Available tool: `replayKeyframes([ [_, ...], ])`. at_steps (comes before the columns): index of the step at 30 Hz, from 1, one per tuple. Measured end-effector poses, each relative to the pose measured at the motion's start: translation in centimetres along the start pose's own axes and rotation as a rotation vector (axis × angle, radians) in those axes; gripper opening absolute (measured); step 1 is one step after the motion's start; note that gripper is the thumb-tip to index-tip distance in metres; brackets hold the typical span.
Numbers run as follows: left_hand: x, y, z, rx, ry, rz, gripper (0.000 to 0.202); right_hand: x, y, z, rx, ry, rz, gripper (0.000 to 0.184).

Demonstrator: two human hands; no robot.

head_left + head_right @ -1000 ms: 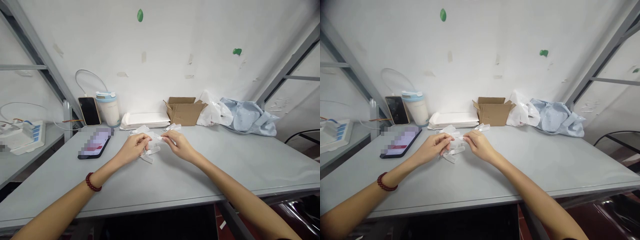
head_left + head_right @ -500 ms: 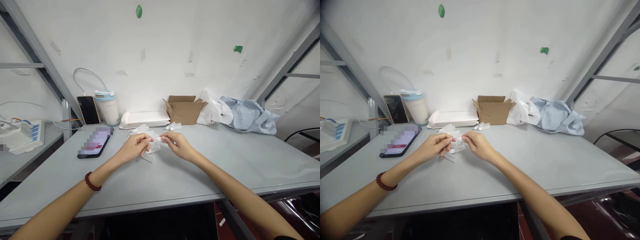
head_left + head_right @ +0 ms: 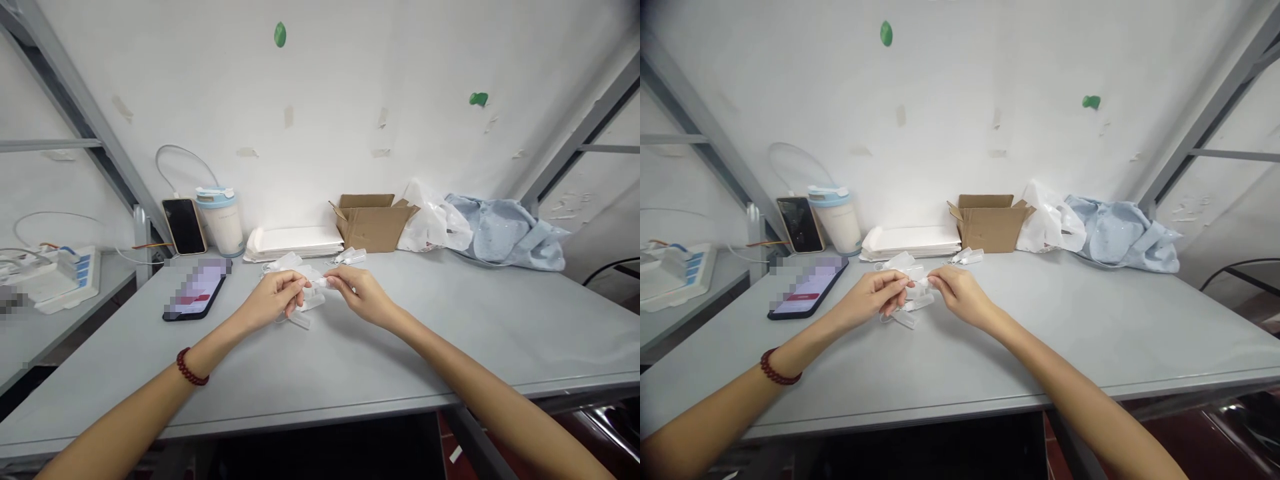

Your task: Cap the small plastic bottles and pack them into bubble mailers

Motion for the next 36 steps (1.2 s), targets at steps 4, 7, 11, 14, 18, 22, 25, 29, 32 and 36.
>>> replayKeyframes([
  [4, -0.06, -0.06, -0.02, 0.002, -0.011, -0.011, 0.027, 0.0, -0.29, -0.01, 0.018, 0.006, 0.005, 0.025],
  [7, -0.05, -0.02, -0.01, 0.014, -0.018, -0.028, 0.026, 0.04, -0.28, -0.01, 0.012, 0.005, -0.002, 0.025],
  [11, -0.04, 0.21, -0.13, 0.009, -0.02, -0.018, 0.025, 0.02, -0.34, -0.07, 0.036, 0.008, -0.009, 0.024],
  [14, -0.27, 0.39, -0.31, -0.008, -0.039, -0.009, 0.025, -0.13, -0.52, -0.15, 0.06, 0.01, -0.013, 0.023],
  [18, -0.5, 0.42, -0.42, -0.032, -0.057, 0.001, 0.028, -0.27, -0.76, -0.2, 0.08, 0.015, -0.004, 0.023],
  [22, -0.07, 0.23, -0.2, -0.016, -0.02, -0.007, 0.025, -0.02, -0.65, -0.1, 0.057, 0.03, -0.012, 0.025],
  [25, 0.26, 0.22, -0.05, -0.005, 0.003, -0.032, 0.023, 0.29, -0.57, -0.01, 0.04, 0.049, -0.013, 0.025],
  [29, 0.24, 0.32, -0.07, -0.015, -0.007, -0.04, 0.025, 0.41, -0.6, -0.04, 0.03, 0.048, -0.006, 0.024],
  [32, 0.15, 0.23, -0.13, -0.011, -0.013, -0.039, 0.027, 0.4, -0.69, -0.1, 0.032, 0.047, -0.007, 0.025],
  [36, 0.08, 0.02, -0.11, -0.003, -0.024, -0.047, 0.026, 0.38, -0.85, -0.12, 0.034, 0.042, -0.01, 0.025],
])
Point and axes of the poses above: each hand's wrist, its own z-axis towards the middle knuckle, its own x-axis out of the back of the hand, y = z × x, the point moved 5 cm from there along z, towards the middle knuckle, and after that the axes turned 11 degrees about y, right-handed, at the moved point
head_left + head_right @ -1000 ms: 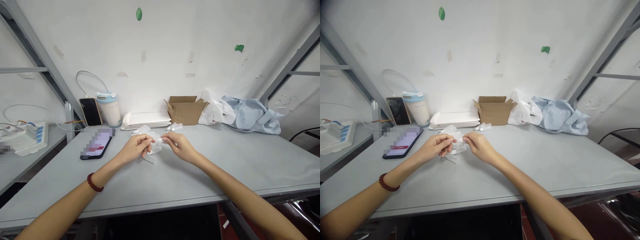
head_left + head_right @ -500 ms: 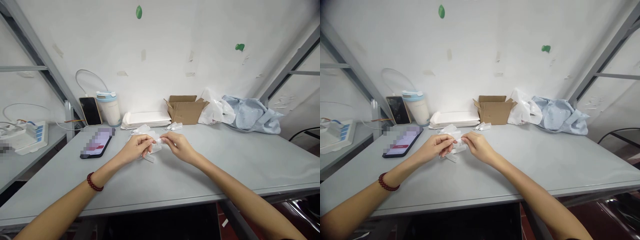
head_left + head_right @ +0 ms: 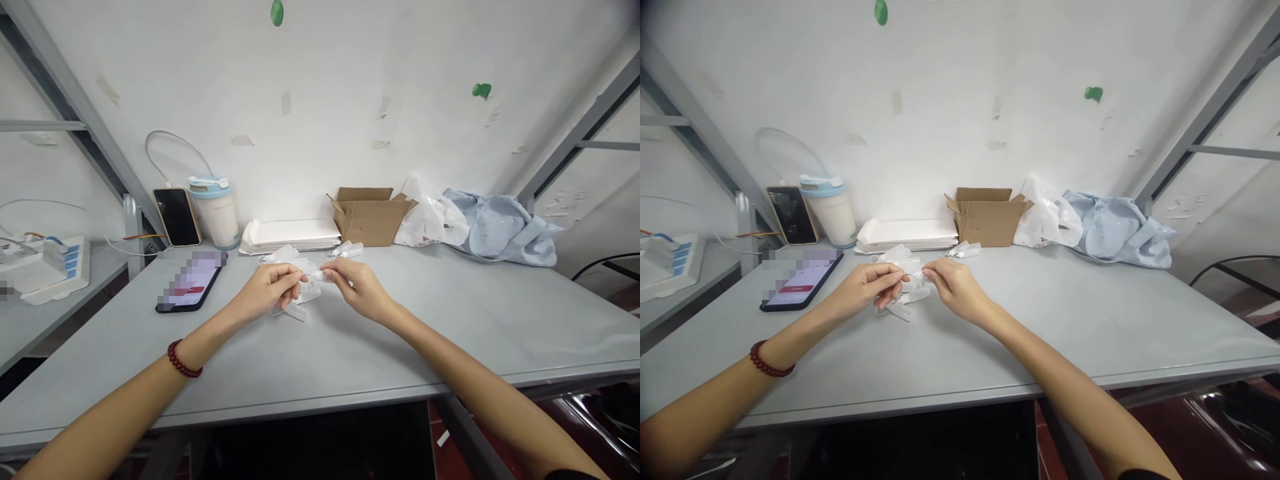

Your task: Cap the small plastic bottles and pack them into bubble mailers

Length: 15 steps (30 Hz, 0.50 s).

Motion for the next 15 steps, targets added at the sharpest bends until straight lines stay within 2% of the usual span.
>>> replayKeyframes([
  [15, 0.01, -0.55, 0.07, 0.05, -0.014, -0.073, 0.025, -0.02, 0.18, 0.02, -0.001, 0.001, -0.009, 0.026],
])
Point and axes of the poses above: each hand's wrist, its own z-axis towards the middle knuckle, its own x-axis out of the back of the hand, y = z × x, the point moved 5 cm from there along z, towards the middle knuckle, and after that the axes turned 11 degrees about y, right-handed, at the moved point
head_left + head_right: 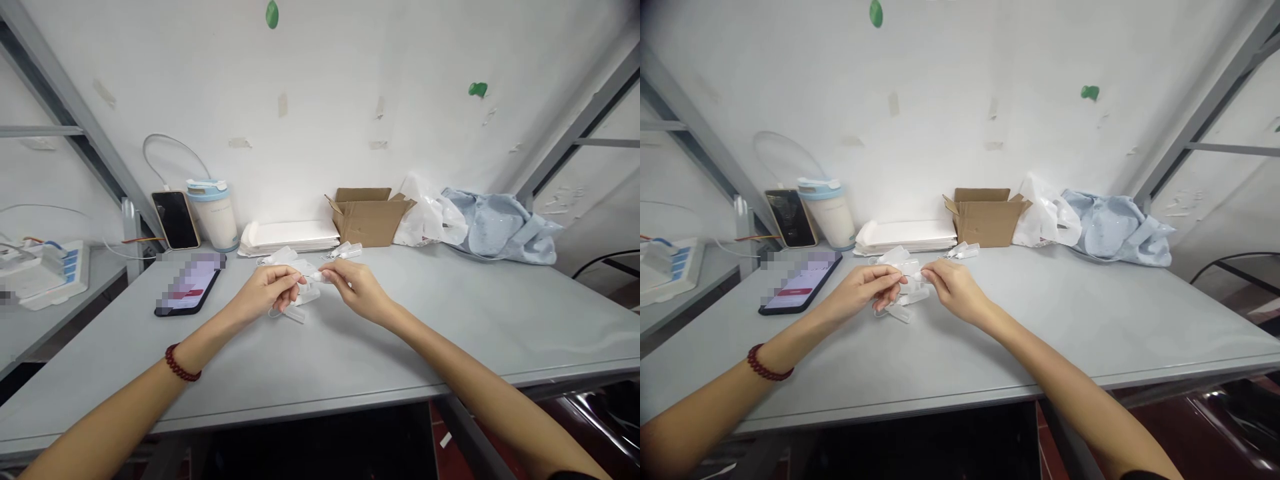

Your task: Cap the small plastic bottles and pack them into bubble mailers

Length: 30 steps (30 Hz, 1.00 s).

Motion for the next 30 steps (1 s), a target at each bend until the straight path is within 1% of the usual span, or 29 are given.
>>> replayKeyframes([
  [6, -0.18, 0.57, -0.24, 0.021, 0.012, -0.013, 0.024, 0.04, -0.08, 0.02, -0.005, -0.002, 0.009, 0.026],
  [11, -0.09, 0.48, -0.17, 0.034, 0.033, -0.014, 0.022, 0.07, -0.09, -0.03, -0.005, 0.003, 0.015, 0.025],
  [21, -0.24, 0.36, -0.17, 0.038, 0.005, -0.009, 0.024, 0.0, -0.05, 0.0, 0.002, -0.001, 0.007, 0.024],
  [24, -0.31, 0.33, -0.21, 0.023, 0.0, -0.003, 0.023, -0.05, 0.0, -0.08, 0.013, -0.002, 0.007, 0.023],
  [30, -0.55, 0.54, -0.33, -0.056, -0.002, 0.076, 0.027, -0.5, 0.1, -0.36, 0.056, -0.015, -0.008, 0.023],
])
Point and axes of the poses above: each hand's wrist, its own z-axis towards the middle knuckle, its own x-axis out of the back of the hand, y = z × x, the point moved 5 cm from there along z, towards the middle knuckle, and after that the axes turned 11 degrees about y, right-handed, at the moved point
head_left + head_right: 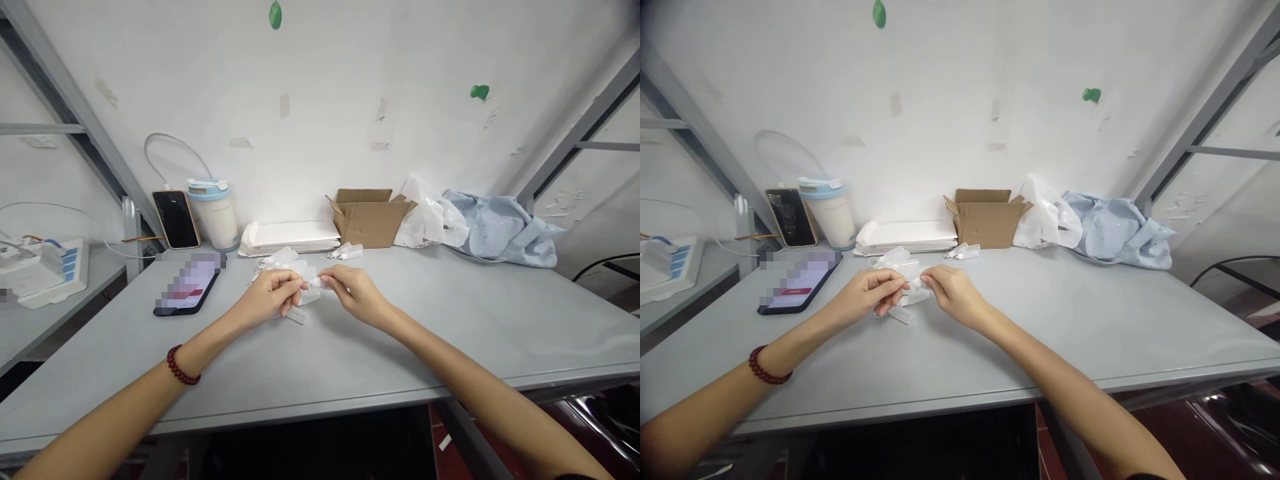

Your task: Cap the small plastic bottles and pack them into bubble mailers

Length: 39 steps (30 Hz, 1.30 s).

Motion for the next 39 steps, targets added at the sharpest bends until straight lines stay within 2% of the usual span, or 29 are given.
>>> replayKeyframes([
  [8, -0.3, -0.1, -0.4, -0.03, 0.012, 0.097, 0.028, -0.5, 0.0, -0.4, 0.016, -0.017, 0.014, 0.023],
  [31, -1.0, -0.2, -0.6, 0.024, -0.006, 0.113, 0.021, -0.9, 0.2, -0.7, 0.001, -0.067, 0.02, 0.024],
  [36, -0.5, -0.9, 0.1, 0.068, -0.055, 0.084, 0.022, -0.9, 0.8, -0.4, -0.095, -0.09, 0.053, 0.026],
  [39, 0.2, -1.3, 0.5, 0.082, -0.034, 0.036, 0.025, -0.7, 1.3, -0.1, -0.162, -0.077, 0.073, 0.028],
])
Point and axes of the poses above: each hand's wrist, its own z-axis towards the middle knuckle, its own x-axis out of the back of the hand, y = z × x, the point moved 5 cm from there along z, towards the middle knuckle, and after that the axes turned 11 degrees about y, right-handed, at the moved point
